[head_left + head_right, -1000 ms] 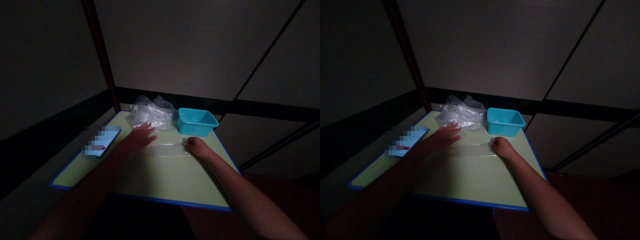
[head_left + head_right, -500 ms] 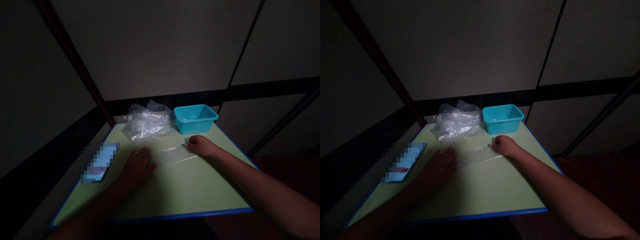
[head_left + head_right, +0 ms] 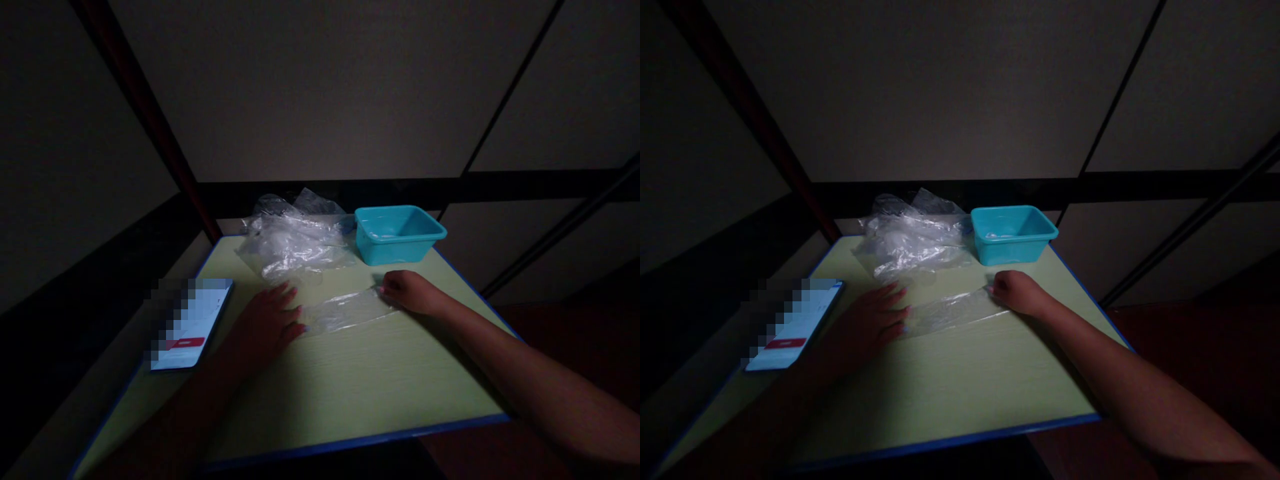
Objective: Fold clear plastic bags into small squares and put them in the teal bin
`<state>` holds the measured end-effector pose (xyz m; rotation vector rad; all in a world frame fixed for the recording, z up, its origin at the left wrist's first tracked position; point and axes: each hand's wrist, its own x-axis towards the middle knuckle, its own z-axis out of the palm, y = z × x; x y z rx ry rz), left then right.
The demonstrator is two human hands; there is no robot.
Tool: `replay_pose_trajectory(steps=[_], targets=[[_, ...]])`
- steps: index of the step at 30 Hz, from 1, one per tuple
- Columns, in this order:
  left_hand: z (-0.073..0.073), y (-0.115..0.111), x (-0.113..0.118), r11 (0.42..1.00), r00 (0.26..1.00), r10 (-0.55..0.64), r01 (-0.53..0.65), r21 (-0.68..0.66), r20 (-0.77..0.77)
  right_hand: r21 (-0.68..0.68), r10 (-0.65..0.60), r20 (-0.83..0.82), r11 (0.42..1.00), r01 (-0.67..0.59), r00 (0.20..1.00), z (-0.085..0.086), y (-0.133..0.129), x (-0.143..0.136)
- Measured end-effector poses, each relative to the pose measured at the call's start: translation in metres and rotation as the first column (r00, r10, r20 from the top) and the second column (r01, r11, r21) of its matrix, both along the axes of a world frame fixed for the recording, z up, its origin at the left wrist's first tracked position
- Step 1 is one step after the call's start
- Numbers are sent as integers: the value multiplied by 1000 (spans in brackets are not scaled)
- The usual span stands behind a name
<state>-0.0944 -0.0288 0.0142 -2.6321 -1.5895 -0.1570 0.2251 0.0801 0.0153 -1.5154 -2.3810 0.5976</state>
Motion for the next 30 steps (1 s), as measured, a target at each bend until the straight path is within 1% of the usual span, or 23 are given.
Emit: replay_pose_trajectory(steps=[2,5,10,13,18,23,27,30], targets=[[-2,1,-5,1000,1000,5,-6,30,30,-8,5,-4,1000,-5,1000,1,0,0],[-1,2,-8,998,992,3,-12,68,123,-30,8,-18,1000,-8,1000,1,2,0],[3,6,-3,997,948,-78,74,24,309,-76,4,-53,997,-8,999,8,3,-3],[3,7,-1,995,932,-98,99,16,350,-92,-12,-73,996,5,997,20,1,-8],[-1,7,-1,994,919,-107,114,4,379,-130,-10,-86,992,-2,996,48,-8,-20],[-2,7,-1,995,912,-94,101,4,400,-125,35,-52,991,-41,998,73,-20,-44],[-2,7,0,995,901,-86,101,-12,426,-100,81,-9,992,-82,997,87,-26,-69],[-1,7,1,994,877,-79,103,-25,473,-71,109,32,992,-106,994,91,-28,-86]])
